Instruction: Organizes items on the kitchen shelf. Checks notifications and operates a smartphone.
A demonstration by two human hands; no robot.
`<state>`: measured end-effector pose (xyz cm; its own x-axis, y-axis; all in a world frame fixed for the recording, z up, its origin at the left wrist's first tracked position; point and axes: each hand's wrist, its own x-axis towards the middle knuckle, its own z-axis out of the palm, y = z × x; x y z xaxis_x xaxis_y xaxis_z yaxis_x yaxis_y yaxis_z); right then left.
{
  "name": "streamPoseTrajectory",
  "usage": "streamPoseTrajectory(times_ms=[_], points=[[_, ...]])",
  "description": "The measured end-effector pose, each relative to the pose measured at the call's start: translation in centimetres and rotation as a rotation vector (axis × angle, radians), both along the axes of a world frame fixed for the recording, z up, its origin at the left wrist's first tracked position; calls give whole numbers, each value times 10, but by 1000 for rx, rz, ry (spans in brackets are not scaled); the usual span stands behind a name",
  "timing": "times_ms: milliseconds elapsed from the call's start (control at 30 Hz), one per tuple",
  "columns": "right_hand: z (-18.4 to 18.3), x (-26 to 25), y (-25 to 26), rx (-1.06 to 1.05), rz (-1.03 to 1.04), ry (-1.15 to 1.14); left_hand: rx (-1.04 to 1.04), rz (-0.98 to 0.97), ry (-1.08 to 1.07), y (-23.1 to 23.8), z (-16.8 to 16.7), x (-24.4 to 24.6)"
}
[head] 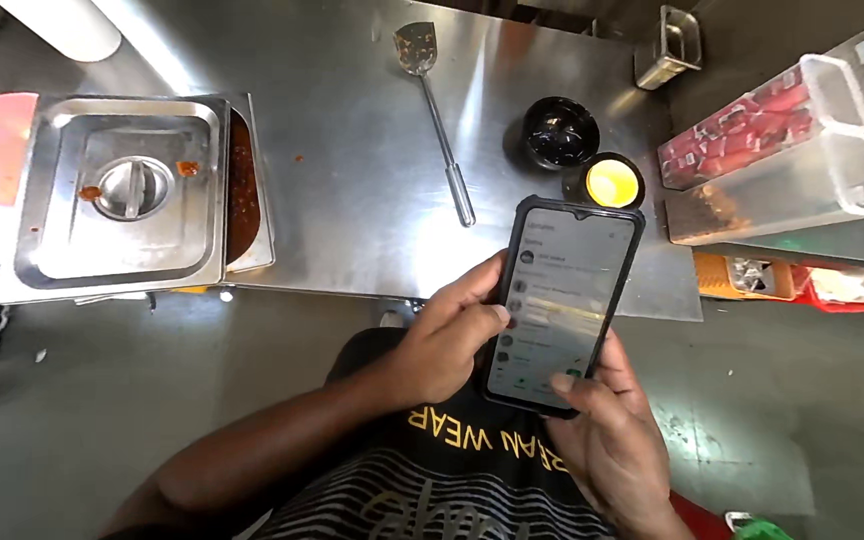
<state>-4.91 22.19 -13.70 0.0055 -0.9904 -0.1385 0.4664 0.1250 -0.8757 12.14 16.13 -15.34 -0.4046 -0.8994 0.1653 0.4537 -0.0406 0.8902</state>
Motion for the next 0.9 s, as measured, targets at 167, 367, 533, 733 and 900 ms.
streamPoseTrajectory(times_ms=[167, 367, 533, 733, 900], points=[[1, -4, -1, -15, -21, -20, 0, -20, -5, -1, 3, -3], [2, -27, -3, -7, -77, 43, 5, -35, 9, -1, 4, -29], [2, -54, 1, -17, -125, 24, -54, -80, -45, -4, 7, -59], [-5, -92, 12, -20, -145, -41, -5, -124, -85, 0, 9, -99], [-7, -119, 18, 2, -170, -67, 9, -135, -140, 2, 15, -128]])
